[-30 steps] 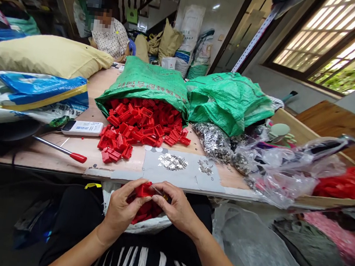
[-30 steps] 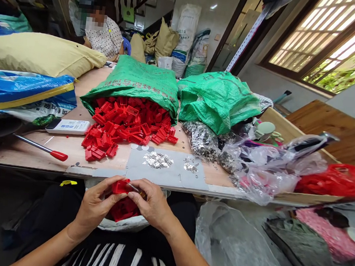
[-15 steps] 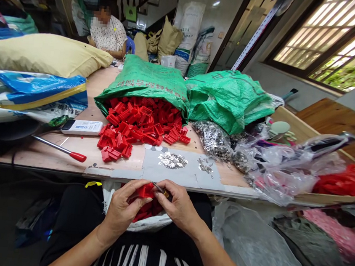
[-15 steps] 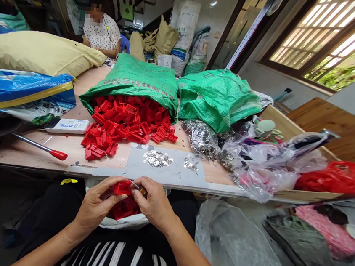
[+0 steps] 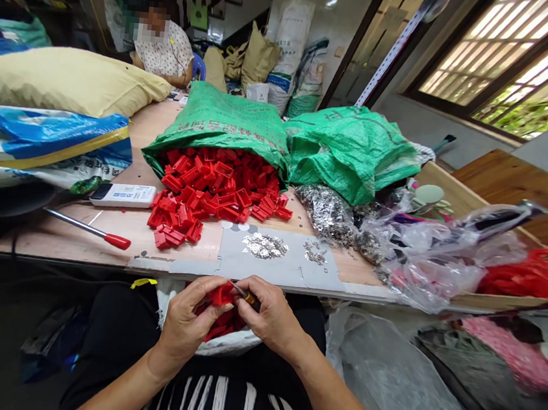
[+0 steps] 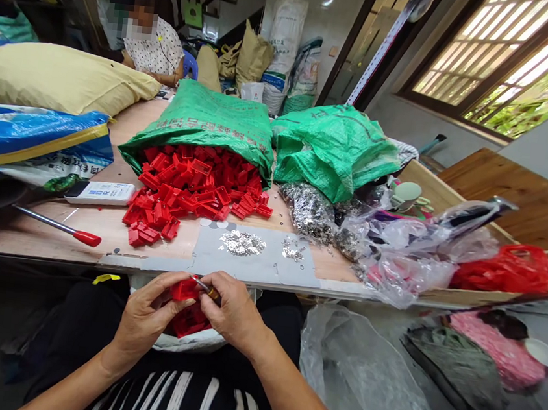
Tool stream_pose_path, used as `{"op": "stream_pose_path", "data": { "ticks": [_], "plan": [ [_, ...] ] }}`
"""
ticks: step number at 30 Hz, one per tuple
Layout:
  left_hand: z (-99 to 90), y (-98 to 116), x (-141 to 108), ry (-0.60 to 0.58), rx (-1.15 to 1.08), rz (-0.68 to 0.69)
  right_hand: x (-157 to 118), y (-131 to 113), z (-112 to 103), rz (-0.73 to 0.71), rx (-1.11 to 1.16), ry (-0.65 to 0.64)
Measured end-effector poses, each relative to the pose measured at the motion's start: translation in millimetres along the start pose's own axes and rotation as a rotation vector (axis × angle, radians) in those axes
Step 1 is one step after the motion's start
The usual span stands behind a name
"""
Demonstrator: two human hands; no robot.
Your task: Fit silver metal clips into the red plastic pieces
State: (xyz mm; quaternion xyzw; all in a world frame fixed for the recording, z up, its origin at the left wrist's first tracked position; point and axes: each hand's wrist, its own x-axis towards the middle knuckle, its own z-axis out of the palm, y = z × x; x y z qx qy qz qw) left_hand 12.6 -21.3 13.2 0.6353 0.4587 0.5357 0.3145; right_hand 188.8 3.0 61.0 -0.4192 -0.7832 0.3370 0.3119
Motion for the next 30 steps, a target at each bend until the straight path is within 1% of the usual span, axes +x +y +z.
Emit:
{"op": "stream_pose_path", "data": {
  "ticks": [8,18,30],
  "plan": [
    [-1.8,-2.0,0.1,0.002,0.018,-0.008,-0.8,2.2,2.8,-0.028,-0.021,0.057],
    [0.1,-3.4,-0.9,-0.010,-0.020,-0.013,-2.6,5.3,4.2,-0.041,-0.058,0.039],
    [0.4,-3.6,-1.3,-0.027,-0.027,-0.051,-6.1,10.0,6.2,-0.056,-0.059,0.036]
  ]
}}
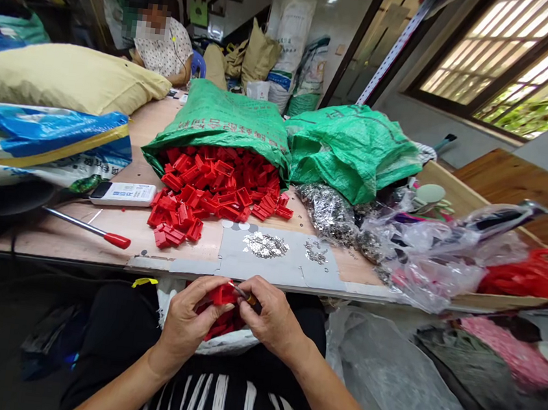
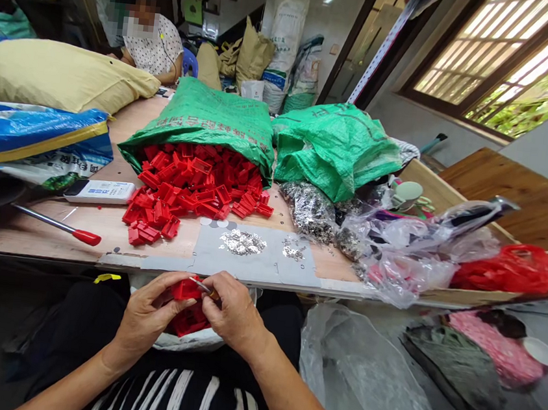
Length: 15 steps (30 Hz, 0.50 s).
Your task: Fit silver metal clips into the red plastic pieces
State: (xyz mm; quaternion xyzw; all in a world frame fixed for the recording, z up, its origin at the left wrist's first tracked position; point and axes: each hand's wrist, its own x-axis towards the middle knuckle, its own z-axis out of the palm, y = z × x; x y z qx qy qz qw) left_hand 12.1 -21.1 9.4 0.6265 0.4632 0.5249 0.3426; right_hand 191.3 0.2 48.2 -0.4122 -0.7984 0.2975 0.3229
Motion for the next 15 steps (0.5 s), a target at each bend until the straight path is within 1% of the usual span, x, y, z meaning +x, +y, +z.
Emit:
{"op": "stream_pose_path", "data": {
  "ticks": [3,6,11,15],
  "plan": [
    [-0.1,0.9,0.3,-0.010,-0.010,0.006,-0.3,0.9,0.5,-0.010,0.000,-0.012],
    [-0.2,1.9,0.0,-0.015,-0.014,0.013,0.5,-1.9,-1.2,0.017,0.028,-0.031],
    [0.6,0.5,-2.4,0.001,-0.021,0.017,0.7,-6.4,-6.4,0.122,0.145,-0.053],
    [0.6,-1.3,-3.5,0.018,0.004,0.011,-2.0,0.4,-8.2,0.233,0.334,-0.049]
  ]
}}
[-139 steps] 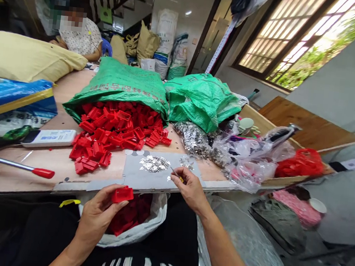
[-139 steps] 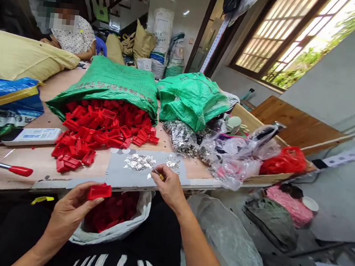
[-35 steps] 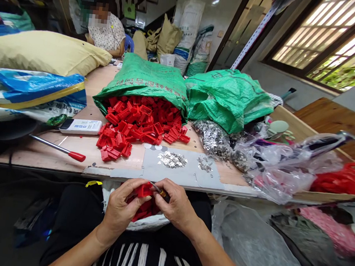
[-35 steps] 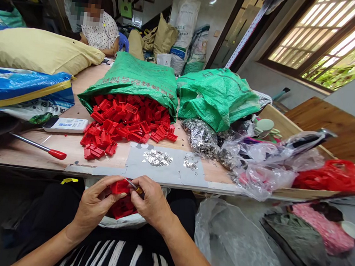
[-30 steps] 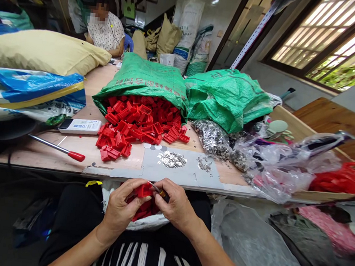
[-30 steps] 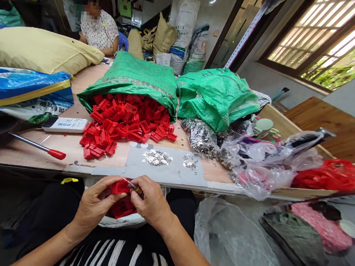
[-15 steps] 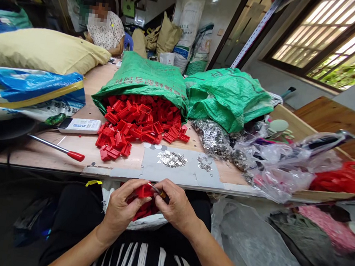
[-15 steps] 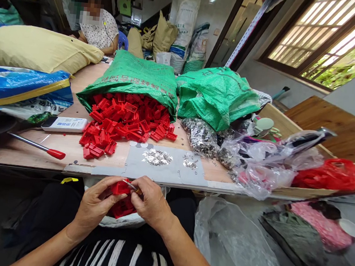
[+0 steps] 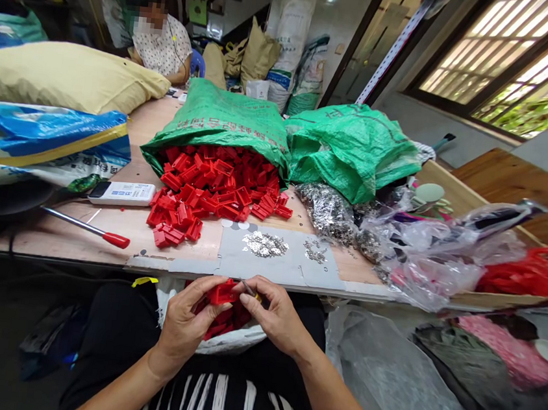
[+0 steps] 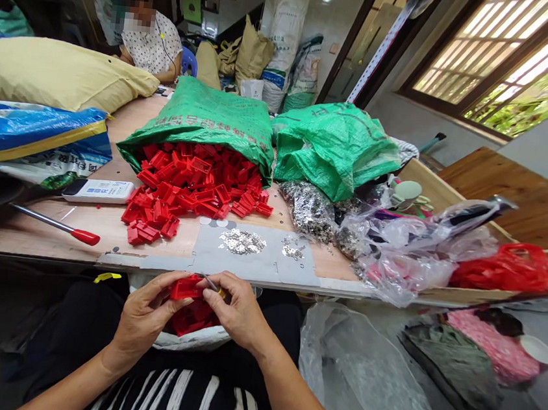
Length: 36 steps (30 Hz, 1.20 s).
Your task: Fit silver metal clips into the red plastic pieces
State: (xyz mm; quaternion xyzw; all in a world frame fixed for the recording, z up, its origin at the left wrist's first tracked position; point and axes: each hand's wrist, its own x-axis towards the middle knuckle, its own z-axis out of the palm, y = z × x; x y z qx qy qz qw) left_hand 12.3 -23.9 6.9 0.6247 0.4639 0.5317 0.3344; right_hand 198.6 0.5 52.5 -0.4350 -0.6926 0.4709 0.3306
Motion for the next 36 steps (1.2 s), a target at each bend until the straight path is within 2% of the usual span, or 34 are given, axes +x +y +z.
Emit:
{"op": "stream_pose_path", "data": {
  "ticks": [4,11,17,27,36],
  "plan": [
    [-1.7,3.0,1.3,0.035,0.101,0.042,1.2,9.9,-0.2,0.080,0.183,0.033],
    [-2.7,13.1,7.3,0.012,0.137,0.195,6.2,11.7,5.9,0.160,0.193,0.005],
    [2.5,9.9,2.1,-0.002,0.180,0.244,9.2,15.4,9.9,0.170,0.306,-0.048],
    [3.2,3.3,-8.1,-0.049,0.159,0.068,2.0,26.1,12.5,0.301,0.540,-0.109],
    [0.7,-12.7,-11.7,-0.098,0.002,-0.089,-2.5,33.7,15.8,0.370,0.706,-0.121]
  ]
}}
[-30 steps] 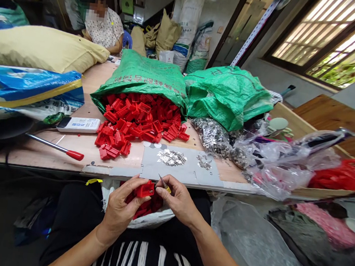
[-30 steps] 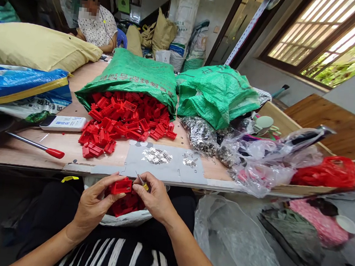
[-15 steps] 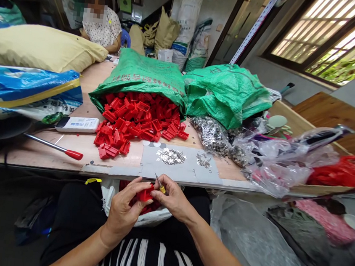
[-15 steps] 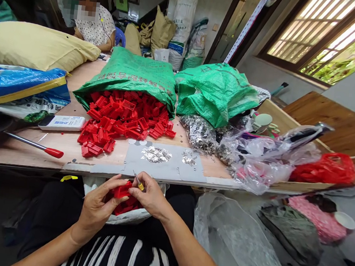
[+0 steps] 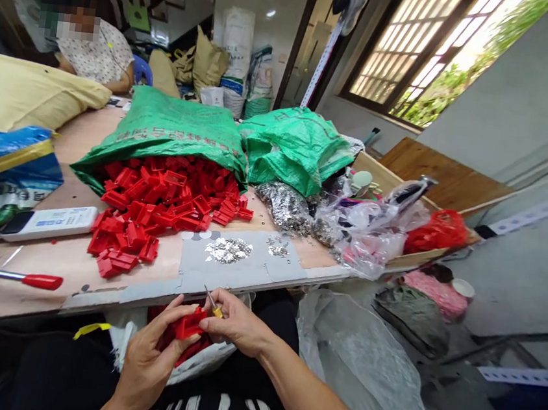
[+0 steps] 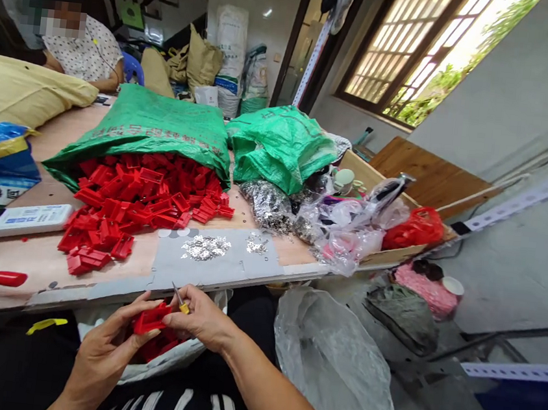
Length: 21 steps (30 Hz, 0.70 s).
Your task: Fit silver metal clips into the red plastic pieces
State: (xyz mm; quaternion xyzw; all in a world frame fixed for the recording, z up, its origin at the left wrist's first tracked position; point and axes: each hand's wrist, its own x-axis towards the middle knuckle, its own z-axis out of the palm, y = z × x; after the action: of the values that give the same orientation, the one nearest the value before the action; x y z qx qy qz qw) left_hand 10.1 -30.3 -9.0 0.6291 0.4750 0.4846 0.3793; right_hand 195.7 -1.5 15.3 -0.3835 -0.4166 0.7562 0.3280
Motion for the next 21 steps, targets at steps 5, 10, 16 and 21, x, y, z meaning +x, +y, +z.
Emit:
{"op": "stream_pose_path", "data": {
  "ticks": [5,10,16,21],
  "plan": [
    [1.8,5.9,1.7,-0.039,-0.179,-0.136,-0.8,6.4,-5.5,0.080,0.110,-0.041],
    [10.6,13.2,0.7,0.035,-0.267,-0.309,-1.4,15.4,-7.1,0.066,0.187,-0.031],
    [16.6,13.8,7.1,0.090,-0.358,-0.402,-7.4,5.2,-15.8,-0.021,0.013,0.033],
    [17.1,17.5,14.5,0.168,-0.417,-0.470,-23.0,-28.0,-64.0,-0.244,-0.483,0.355]
  ]
}}
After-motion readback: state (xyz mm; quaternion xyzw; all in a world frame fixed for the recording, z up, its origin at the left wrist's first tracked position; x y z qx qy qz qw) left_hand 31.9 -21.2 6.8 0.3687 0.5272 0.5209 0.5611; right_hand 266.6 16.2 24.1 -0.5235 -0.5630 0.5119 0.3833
